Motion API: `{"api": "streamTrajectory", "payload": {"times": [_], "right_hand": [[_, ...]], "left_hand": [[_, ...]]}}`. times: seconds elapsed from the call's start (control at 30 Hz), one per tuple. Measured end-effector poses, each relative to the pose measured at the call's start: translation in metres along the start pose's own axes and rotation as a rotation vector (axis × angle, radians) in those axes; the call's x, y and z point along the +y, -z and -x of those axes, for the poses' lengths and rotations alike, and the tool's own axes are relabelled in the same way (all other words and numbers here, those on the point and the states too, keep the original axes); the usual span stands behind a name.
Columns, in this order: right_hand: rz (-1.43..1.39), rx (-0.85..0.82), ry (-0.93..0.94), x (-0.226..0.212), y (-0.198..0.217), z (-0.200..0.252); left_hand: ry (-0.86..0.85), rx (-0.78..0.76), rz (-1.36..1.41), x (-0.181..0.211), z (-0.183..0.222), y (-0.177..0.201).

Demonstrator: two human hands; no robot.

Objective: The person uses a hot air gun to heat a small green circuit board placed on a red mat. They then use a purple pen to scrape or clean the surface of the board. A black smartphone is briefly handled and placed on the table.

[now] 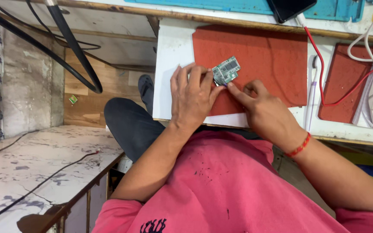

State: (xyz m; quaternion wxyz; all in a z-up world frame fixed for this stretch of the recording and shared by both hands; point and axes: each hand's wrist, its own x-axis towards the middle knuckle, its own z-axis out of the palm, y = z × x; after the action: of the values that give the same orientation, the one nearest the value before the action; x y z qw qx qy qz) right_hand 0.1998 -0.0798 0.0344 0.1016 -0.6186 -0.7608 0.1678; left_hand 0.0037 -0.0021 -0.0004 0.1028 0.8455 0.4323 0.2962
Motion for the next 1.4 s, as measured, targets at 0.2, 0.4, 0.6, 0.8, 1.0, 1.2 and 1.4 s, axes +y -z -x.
{"api": "streamTrajectory", "payload": {"times": [0.2, 0.4, 0.6, 0.8, 1.0, 1.2, 1.4], "right_hand": [[-0.031, -0.012, 0.0, 0.003, 0.006, -0.004], [0.029, -0.003, -0.005, 0.002, 0.003, -0.008], [-0.009, 0.103, -0.028, 0.015, 0.007, -0.014], [-0.003, 0.176, -0.136, 0.012, 0.005, -0.019], [-0.034, 0.133, -0.188, 0.003, 0.002, -0.01], [-0.08, 0.167, -0.088, 0.005, 0.0, -0.008], [-0.059, 0.045, -0.098, 0.004, -0.003, -0.011]], "left_hand": [[0.029, -0.017, 0.013, 0.0, 0.001, -0.002], [0.095, -0.014, 0.149, -0.005, -0.001, 0.005], [0.128, 0.013, 0.164, -0.004, -0.005, 0.006], [0.138, 0.024, 0.183, -0.004, -0.005, 0.004], [0.093, 0.05, 0.145, -0.004, -0.006, 0.004], [0.105, 0.034, 0.142, -0.002, -0.007, 0.006], [0.133, 0.015, 0.15, -0.002, -0.005, 0.005]]}}
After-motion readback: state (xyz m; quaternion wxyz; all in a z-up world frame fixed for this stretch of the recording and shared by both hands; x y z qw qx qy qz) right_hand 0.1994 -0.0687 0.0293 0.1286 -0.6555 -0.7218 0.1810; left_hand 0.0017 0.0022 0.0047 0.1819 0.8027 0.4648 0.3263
